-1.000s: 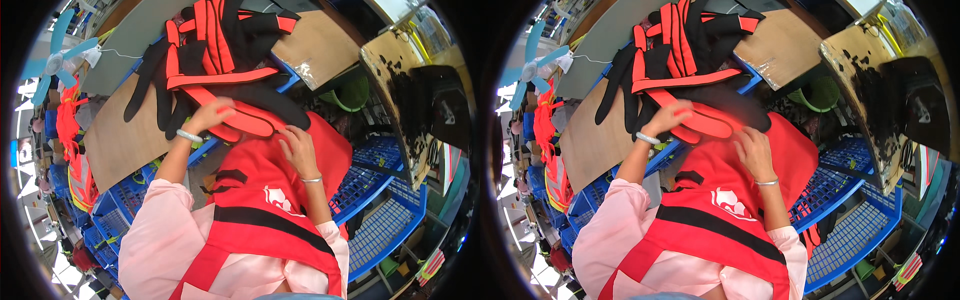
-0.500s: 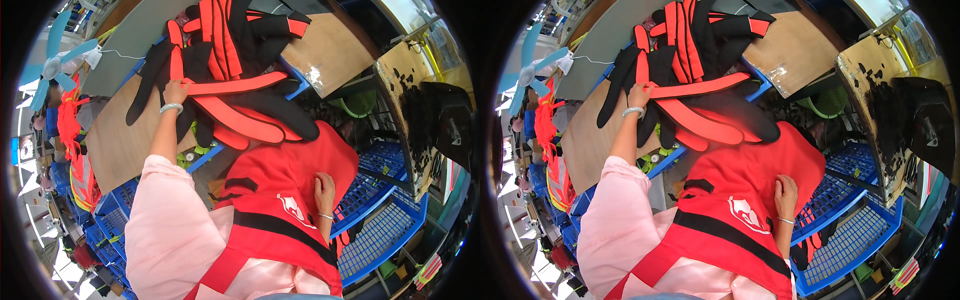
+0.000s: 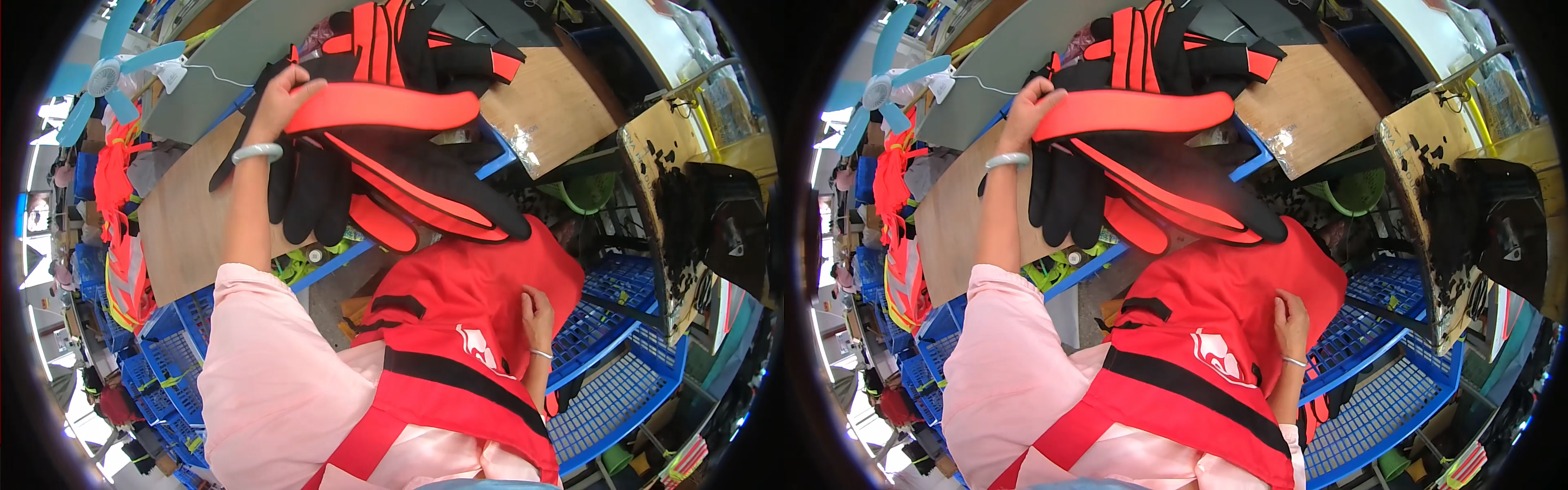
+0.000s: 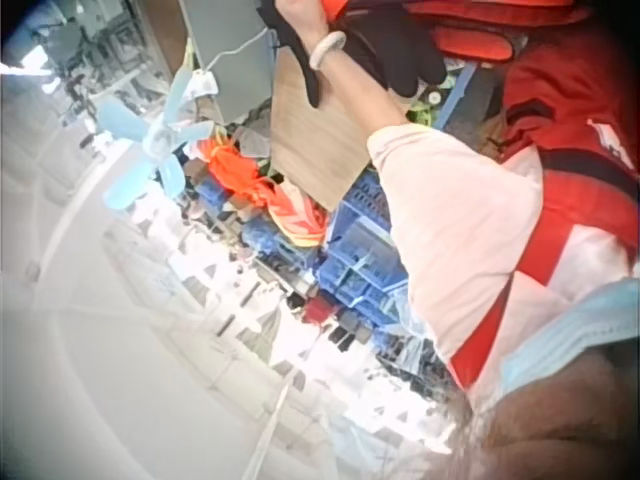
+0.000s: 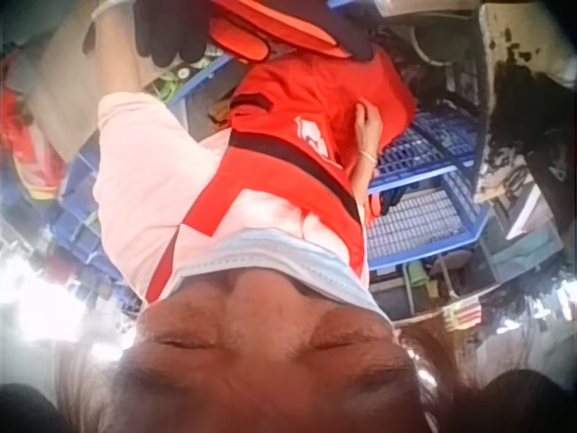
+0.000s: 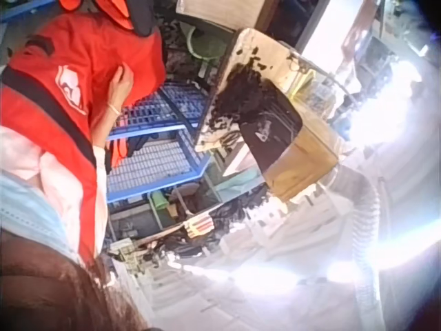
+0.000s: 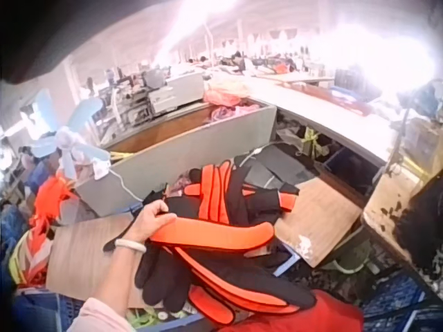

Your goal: The person operates a sewing machine to stitch red and black fabric pieces together, likely assembling gloves. They repeatedly feed the fabric under the presser foot, guide it through the machine, and trim excess material with scissors. Finished items are placed into a blue basket.

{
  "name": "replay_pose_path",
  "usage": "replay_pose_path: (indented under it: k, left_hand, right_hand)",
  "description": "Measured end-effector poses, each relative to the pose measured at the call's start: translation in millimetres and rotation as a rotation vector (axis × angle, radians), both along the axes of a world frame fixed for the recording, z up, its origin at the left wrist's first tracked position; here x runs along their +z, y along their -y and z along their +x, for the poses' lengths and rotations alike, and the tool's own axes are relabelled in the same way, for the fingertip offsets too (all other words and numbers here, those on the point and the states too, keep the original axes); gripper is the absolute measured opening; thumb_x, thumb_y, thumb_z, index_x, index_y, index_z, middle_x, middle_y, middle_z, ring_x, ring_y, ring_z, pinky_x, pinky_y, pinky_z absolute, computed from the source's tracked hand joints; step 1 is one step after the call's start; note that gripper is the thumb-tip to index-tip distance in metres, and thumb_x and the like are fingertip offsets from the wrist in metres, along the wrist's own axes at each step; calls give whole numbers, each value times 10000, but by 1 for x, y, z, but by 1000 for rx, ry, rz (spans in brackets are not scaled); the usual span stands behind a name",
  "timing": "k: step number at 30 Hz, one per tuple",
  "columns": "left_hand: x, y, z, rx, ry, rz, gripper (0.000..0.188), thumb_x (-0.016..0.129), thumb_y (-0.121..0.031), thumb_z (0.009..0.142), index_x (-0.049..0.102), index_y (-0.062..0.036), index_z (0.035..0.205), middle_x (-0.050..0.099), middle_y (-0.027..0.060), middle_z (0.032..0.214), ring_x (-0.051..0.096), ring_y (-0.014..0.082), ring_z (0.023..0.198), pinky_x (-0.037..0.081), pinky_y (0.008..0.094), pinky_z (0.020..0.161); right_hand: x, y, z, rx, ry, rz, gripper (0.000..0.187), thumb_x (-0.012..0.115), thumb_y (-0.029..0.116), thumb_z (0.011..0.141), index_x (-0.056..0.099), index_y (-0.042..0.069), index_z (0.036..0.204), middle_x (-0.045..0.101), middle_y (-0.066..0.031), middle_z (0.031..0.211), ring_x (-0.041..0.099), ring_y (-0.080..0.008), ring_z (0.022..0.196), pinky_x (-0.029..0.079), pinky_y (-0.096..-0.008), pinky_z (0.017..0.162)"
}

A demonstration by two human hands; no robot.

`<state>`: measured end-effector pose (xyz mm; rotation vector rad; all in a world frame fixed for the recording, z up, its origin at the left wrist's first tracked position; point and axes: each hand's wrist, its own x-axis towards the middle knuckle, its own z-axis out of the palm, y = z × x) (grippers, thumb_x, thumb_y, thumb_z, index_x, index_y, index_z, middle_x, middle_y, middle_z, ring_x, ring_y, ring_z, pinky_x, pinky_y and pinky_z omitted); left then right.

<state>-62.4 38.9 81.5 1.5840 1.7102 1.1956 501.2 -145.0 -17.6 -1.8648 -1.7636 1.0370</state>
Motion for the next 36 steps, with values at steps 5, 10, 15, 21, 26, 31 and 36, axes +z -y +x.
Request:
replay_pose_path:
  k: [5,10,15,21,26,31,36]
  left_hand:
    - [98,-11,58,-154,286,139,263,718,-226,892,564,-55,765,496,-75,695,421,4,656,352,180,577]
    - [113,-58,1,75,-43,229,259,700,-266,910,581,-86,767,461,-103,691,387,-16,634,318,174,559]
    - [169,-53,-48,-28,-164,135,257,690,-258,916,568,-86,770,491,-105,701,424,-14,653,346,169,578]
    - [137,41,79,-276,-292,-83,161,704,-95,846,573,-31,778,557,-24,742,505,39,687,424,208,635]
    - [95,93,168,-522,-17,-181,220,768,-124,785,584,-4,777,602,56,731,569,136,656,448,281,599]
    - [84,90,181,-685,-95,3,166,737,-132,794,640,-15,859,654,86,818,632,247,762,487,332,699]
    - [38,79,162,-914,-38,-314,432,729,-292,825,636,-46,1169,651,100,1150,570,282,1123,442,372,966]
  right_hand:
    - [54,-34,-11,37,67,189,206,590,135,907,665,33,1070,665,-145,1025,626,-315,974,479,-385,862]
    - [101,-66,-42,186,52,374,212,629,103,881,664,60,1086,661,-129,1033,613,-313,978,472,-384,852]
    - [106,-73,-53,237,36,348,223,640,108,875,662,71,1094,664,-118,1025,615,-305,953,480,-381,838]
    - [126,-91,-93,195,-92,535,317,681,70,834,644,62,1149,651,-122,1114,617,-295,1009,489,-371,861]
    - [154,-109,-169,594,-214,698,677,773,304,745,518,24,1307,546,-172,1277,516,-348,1172,411,-450,983]
    - [152,-86,-168,488,-249,441,352,784,296,747,668,37,957,672,-105,811,660,-261,694,513,-346,619]
    - [169,-76,-135,358,-176,406,256,791,254,750,678,43,843,663,-90,737,645,-255,603,494,-324,529]
